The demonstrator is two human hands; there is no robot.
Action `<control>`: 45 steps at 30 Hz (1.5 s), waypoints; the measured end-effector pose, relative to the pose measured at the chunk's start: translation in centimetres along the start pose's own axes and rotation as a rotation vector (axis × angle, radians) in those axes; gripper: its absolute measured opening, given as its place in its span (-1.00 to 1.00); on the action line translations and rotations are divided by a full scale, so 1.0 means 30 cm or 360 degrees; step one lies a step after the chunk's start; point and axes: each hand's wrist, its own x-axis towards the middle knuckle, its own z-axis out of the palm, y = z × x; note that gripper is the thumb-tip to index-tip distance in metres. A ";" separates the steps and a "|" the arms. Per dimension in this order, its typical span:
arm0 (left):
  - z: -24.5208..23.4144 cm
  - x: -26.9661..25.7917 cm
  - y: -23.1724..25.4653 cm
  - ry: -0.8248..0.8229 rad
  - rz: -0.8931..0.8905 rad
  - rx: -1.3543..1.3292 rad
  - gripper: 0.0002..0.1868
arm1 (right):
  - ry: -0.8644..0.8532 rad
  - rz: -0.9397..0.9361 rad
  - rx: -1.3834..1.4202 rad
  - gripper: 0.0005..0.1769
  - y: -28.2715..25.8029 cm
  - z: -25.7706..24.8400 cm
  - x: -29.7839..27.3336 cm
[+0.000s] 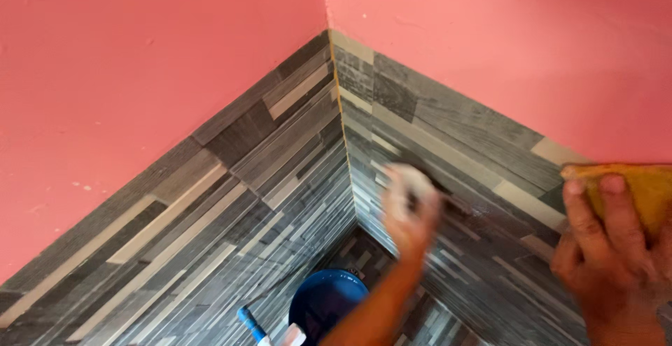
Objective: The person scrubs the tiled walls of a bathroom using a white scrubbing brush and a yellow sponge. They repeatedly dip the sponge into a red container of cleaning powder and apply it to the wall while scrubbing. The person cleans the corner where the pink wall meets the grey tiles and moves along the wall to clean different sections.
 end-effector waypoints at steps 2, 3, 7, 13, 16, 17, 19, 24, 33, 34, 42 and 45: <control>0.001 -0.132 0.067 -0.0231 -0.0290 0.0106 -0.28 | 0.0021 0.0016 0.0051 -0.43 -0.008 0.006 0.002; -0.004 -0.129 0.048 -0.0182 -0.0299 0.0132 -0.30 | 0.0002 0.0014 0.0060 -0.44 -0.005 -0.004 -0.001; -0.025 0.065 -0.089 0.0183 -0.0492 -0.0473 -0.37 | 0.0005 -0.0010 0.0105 -0.43 -0.006 -0.020 0.026; -0.028 0.026 -0.016 0.0064 -0.0652 0.0140 -0.23 | -0.0100 0.0084 0.0077 -0.39 -0.045 -0.052 0.048; -0.045 -0.092 0.019 -0.0161 -0.0140 0.0307 -0.32 | 0.0101 0.0085 0.0328 -0.48 -0.061 -0.011 0.060; -0.051 -0.102 0.010 -0.0217 -0.0046 0.0303 -0.37 | 0.0132 0.0085 0.0382 -0.49 -0.065 -0.007 0.064; -0.053 -0.014 -0.083 -0.0056 -0.0578 0.0261 -0.25 | 0.0087 0.0092 0.0401 -0.47 -0.069 -0.021 0.066; -0.048 0.110 -0.152 0.0351 -0.0764 0.0133 -0.27 | 0.0064 0.0044 0.0258 -0.48 -0.071 -0.046 0.077; 0.044 -0.295 0.092 -0.0218 -0.0624 0.0078 -0.33 | 0.0077 -0.0110 -0.0009 -0.49 -0.029 -0.114 0.061; 0.048 -0.261 0.049 -0.0045 -0.0735 0.0072 -0.31 | 0.0087 -0.0149 -0.0006 -0.50 -0.008 -0.121 0.044; 0.148 -0.219 0.138 0.0303 -0.0505 0.0177 -0.33 | 0.0137 0.0120 0.0583 -0.54 0.179 -0.155 -0.130; 0.184 -0.361 0.329 -0.0123 -0.0213 0.0103 -0.38 | 0.0159 0.0154 0.0592 -0.54 0.217 -0.194 -0.146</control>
